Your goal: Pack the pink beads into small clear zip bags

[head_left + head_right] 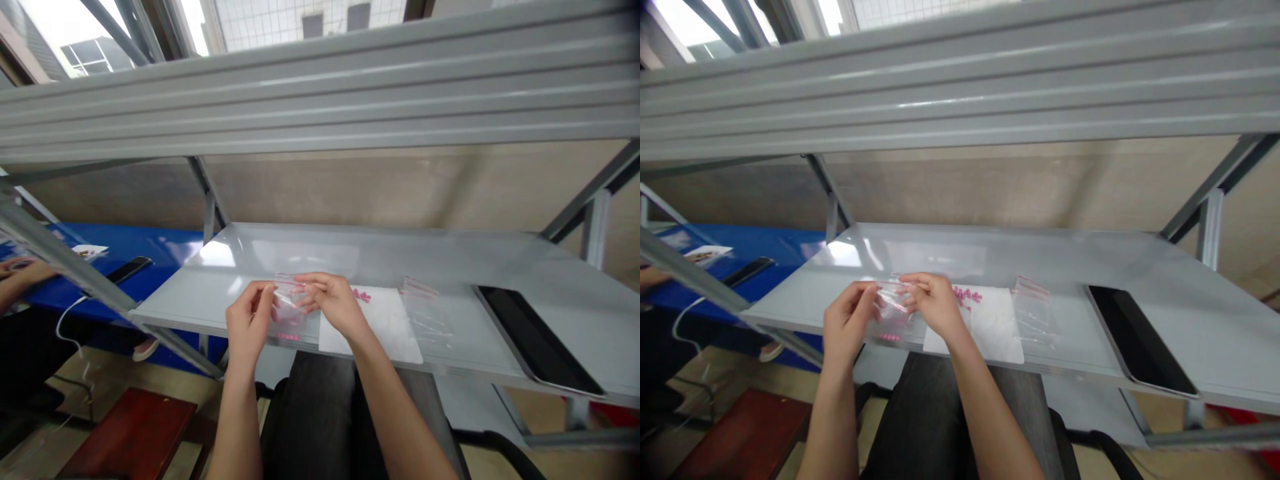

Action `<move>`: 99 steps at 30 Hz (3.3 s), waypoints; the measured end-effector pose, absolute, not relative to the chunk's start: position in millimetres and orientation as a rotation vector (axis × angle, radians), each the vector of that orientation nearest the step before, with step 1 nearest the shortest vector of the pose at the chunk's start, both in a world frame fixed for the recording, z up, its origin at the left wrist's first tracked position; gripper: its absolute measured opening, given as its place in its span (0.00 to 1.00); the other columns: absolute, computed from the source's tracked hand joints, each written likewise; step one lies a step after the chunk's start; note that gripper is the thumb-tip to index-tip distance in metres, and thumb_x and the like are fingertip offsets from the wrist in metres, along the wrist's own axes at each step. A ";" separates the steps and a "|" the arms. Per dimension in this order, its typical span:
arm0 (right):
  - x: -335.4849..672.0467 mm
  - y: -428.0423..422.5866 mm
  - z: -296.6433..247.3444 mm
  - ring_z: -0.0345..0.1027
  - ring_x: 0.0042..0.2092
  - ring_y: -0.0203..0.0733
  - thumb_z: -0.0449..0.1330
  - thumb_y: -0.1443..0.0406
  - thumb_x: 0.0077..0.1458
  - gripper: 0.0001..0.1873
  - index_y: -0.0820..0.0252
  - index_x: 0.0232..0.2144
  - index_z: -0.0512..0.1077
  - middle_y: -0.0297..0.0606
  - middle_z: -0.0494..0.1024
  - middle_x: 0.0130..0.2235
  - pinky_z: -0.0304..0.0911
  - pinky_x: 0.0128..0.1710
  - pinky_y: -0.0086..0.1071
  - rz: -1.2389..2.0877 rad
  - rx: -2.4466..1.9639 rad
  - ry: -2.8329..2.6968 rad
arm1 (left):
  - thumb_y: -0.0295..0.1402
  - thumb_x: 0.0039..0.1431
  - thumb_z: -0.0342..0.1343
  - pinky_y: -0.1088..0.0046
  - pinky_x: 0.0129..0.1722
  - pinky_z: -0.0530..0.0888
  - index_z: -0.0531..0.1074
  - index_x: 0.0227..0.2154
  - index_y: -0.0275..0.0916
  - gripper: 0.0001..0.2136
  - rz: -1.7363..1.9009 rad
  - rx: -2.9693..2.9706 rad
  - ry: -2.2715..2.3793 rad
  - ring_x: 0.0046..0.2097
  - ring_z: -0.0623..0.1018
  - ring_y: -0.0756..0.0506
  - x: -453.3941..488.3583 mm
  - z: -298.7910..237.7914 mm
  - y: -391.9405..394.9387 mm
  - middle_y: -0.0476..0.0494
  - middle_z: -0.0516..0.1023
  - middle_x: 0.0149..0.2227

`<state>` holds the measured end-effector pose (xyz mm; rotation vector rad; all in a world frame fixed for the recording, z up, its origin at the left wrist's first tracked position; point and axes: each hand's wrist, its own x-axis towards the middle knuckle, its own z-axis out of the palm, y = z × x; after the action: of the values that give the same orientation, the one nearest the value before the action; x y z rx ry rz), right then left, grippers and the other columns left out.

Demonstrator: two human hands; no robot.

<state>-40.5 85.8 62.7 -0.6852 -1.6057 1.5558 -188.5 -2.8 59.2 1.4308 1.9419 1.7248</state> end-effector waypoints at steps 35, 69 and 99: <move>152.5 97.1 -1.4 0.74 0.44 0.58 0.56 0.61 0.60 0.15 0.63 0.33 0.82 0.51 0.84 0.39 0.69 0.48 0.52 -0.183 -1.296 -1.765 | 0.24 0.60 0.58 0.44 0.60 0.70 0.75 0.52 0.40 0.17 1.261 2.274 1.545 0.59 0.74 0.33 -7.4 35.1 53.5 0.40 0.80 0.54; 111.7 33.3 35.7 0.59 0.25 0.34 0.68 0.52 0.55 0.20 0.61 0.22 0.74 0.32 0.70 0.21 0.56 0.26 0.28 1.425 -0.924 -1.284 | 0.46 0.57 0.64 0.77 0.23 0.73 0.80 0.30 0.38 0.14 1.507 1.168 1.229 0.22 0.76 0.48 -77.2 42.6 -3.0 0.49 0.77 0.19; 97.0 25.2 35.7 0.56 0.20 0.26 0.72 0.57 0.51 0.19 0.60 0.26 0.67 0.27 0.72 0.22 0.50 0.19 0.22 1.771 -0.758 -1.290 | 0.36 0.63 0.58 0.77 0.26 0.63 0.71 0.34 0.42 0.05 1.839 1.457 1.891 0.21 0.63 0.51 -91.1 37.2 -14.6 0.59 0.60 0.19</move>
<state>97.0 25.2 35.7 -0.7579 -1.2897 1.7709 -91.1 -14.6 37.2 1.4574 1.8906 1.8389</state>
